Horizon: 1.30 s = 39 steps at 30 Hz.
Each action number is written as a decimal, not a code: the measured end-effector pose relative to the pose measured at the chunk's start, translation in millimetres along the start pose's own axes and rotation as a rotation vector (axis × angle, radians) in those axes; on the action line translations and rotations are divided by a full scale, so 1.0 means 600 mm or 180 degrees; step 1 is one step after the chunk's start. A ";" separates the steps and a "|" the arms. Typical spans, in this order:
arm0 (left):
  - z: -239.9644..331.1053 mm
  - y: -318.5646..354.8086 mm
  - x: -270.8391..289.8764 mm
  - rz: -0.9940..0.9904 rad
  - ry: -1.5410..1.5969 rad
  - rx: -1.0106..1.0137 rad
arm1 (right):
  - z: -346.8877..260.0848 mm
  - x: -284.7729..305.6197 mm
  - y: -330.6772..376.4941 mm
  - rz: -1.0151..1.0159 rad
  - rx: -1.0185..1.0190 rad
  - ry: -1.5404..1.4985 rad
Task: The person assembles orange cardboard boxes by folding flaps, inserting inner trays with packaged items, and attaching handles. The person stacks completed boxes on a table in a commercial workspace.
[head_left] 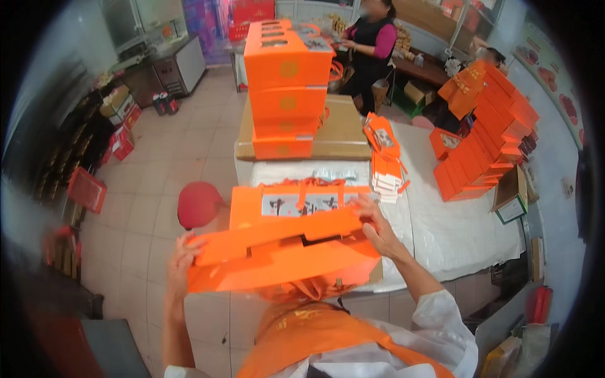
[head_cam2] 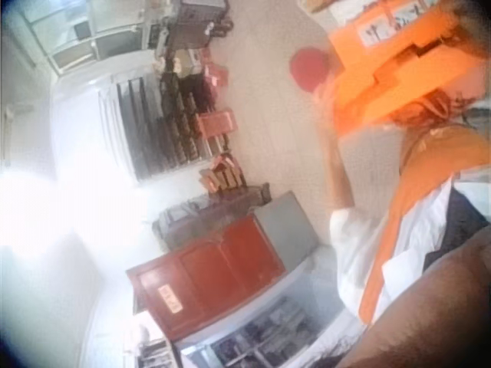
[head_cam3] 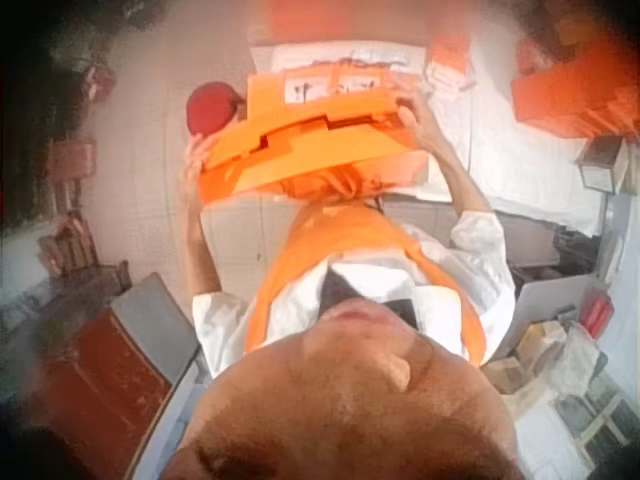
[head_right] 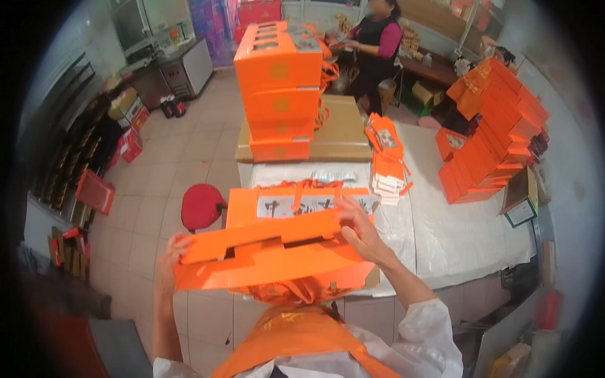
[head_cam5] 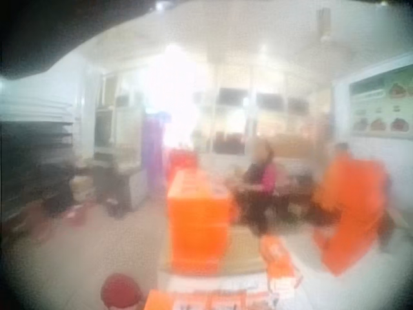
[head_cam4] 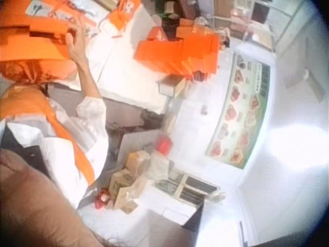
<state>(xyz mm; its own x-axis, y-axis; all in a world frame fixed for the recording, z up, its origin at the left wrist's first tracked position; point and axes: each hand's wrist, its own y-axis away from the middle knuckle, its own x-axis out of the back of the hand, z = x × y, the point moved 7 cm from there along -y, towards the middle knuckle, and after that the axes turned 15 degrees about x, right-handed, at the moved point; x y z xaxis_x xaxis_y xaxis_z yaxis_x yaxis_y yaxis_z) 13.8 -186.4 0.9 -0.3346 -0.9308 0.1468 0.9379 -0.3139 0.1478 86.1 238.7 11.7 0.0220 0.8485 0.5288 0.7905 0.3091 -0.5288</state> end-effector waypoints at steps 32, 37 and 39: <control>0.030 -0.017 0.003 0.1345 -0.2047 -0.0448 | 0.028 0.009 -0.055 -0.0676 -0.0972 -0.0010; -0.009 0.004 0.006 0.0762 -0.1130 0.1837 | 0.059 -0.005 0.042 0.0744 -0.2501 -0.1497; 0.037 0.015 0.004 0.1122 -0.1028 0.1455 | 0.034 0.029 0.041 0.0980 -0.2208 -0.1248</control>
<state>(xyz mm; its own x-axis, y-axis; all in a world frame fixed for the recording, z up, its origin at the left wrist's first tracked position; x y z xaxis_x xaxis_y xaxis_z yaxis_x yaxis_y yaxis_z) 19.6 -187.3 24.1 -0.0921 -0.8380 0.5378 0.8868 0.1766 0.4270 93.7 269.8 -5.8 0.1849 0.9784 0.0926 0.9827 -0.1841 -0.0175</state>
